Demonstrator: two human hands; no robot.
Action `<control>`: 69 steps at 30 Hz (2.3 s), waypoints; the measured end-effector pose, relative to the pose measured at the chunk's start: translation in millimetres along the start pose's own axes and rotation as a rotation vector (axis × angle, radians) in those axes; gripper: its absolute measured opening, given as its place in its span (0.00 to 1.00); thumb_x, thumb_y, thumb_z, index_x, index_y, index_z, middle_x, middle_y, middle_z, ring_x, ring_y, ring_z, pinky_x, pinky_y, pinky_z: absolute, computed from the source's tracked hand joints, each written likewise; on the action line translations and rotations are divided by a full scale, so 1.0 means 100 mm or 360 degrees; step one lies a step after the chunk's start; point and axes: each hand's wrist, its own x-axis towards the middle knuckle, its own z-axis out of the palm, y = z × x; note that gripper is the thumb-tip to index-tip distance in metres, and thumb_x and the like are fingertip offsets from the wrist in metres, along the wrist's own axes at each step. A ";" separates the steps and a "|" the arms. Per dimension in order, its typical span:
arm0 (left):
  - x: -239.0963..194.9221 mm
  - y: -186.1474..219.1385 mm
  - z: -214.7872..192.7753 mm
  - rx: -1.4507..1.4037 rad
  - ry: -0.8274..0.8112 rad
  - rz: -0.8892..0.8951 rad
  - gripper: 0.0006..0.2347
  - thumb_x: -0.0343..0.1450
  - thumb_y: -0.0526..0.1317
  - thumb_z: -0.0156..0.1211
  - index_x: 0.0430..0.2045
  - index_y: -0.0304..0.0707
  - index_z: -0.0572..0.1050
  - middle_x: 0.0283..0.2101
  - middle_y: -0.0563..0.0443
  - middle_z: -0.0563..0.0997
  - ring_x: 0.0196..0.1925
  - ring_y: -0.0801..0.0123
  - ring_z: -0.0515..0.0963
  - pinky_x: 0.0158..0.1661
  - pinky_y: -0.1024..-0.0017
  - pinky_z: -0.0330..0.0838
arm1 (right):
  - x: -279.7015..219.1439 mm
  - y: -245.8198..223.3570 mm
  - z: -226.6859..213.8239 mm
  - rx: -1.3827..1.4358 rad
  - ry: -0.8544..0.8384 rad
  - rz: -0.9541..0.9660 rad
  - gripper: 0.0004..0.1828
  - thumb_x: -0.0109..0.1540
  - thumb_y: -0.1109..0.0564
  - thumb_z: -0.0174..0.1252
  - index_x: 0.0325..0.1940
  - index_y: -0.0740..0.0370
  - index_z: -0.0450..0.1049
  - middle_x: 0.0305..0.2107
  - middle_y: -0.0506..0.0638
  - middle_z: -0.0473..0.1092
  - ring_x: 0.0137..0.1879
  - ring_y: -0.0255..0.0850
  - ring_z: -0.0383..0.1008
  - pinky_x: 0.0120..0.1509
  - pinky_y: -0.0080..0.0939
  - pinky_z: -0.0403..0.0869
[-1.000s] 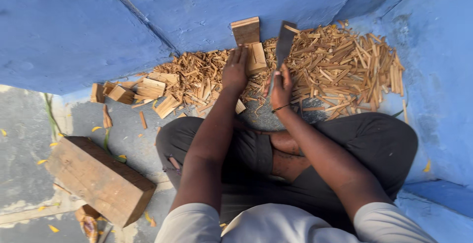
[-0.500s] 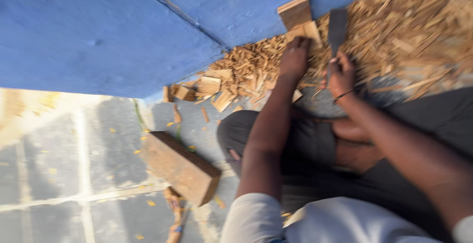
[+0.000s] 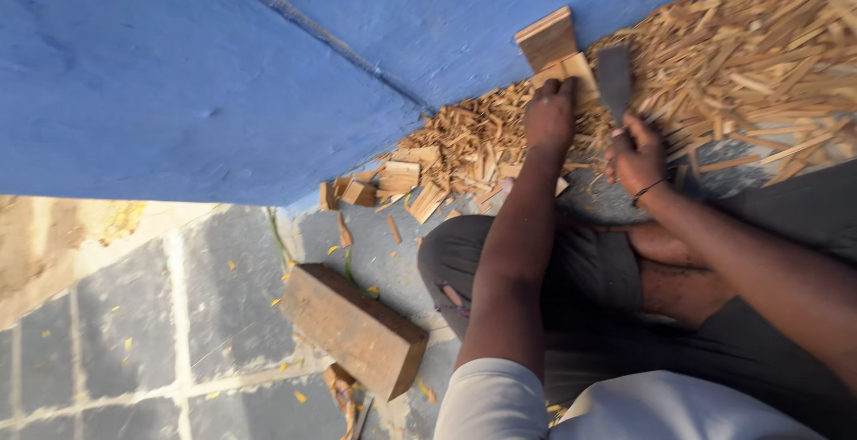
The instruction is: The person sits on the floor and uses a chisel to carve a small wooden block. They repeatedly strike the chisel with a mallet to shape the wood, creating a pile of wood shavings.
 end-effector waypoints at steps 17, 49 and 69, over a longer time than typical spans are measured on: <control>-0.01 -0.02 -0.04 -0.0103 0.0076 -0.0168 0.12 0.75 0.39 0.51 0.46 0.44 0.82 0.51 0.49 0.83 0.55 0.55 0.79 0.55 0.57 0.69 | -0.12 -0.18 0.05 -0.0319 -0.0189 0.0117 0.26 0.72 0.55 0.49 0.76 0.57 0.61 0.25 0.49 0.69 0.24 0.35 0.68 0.25 0.40 0.71; -0.51 0.26 -0.05 0.0396 -0.0590 0.0057 0.28 0.75 0.41 0.44 0.73 0.37 0.51 0.78 0.46 0.50 0.79 0.59 0.52 0.73 0.50 0.48 | -0.43 -0.51 0.20 -0.0548 -0.0380 0.0381 0.32 0.71 0.57 0.43 0.80 0.40 0.54 0.24 0.49 0.67 0.22 0.36 0.65 0.24 0.41 0.70; -0.14 0.22 0.03 0.0236 -0.0120 0.0218 0.30 0.74 0.40 0.51 0.74 0.35 0.51 0.79 0.43 0.51 0.80 0.56 0.54 0.74 0.53 0.52 | 0.06 -0.21 0.20 -0.0440 -0.0260 -0.0144 0.28 0.72 0.59 0.46 0.78 0.53 0.58 0.22 0.48 0.69 0.20 0.34 0.67 0.23 0.39 0.69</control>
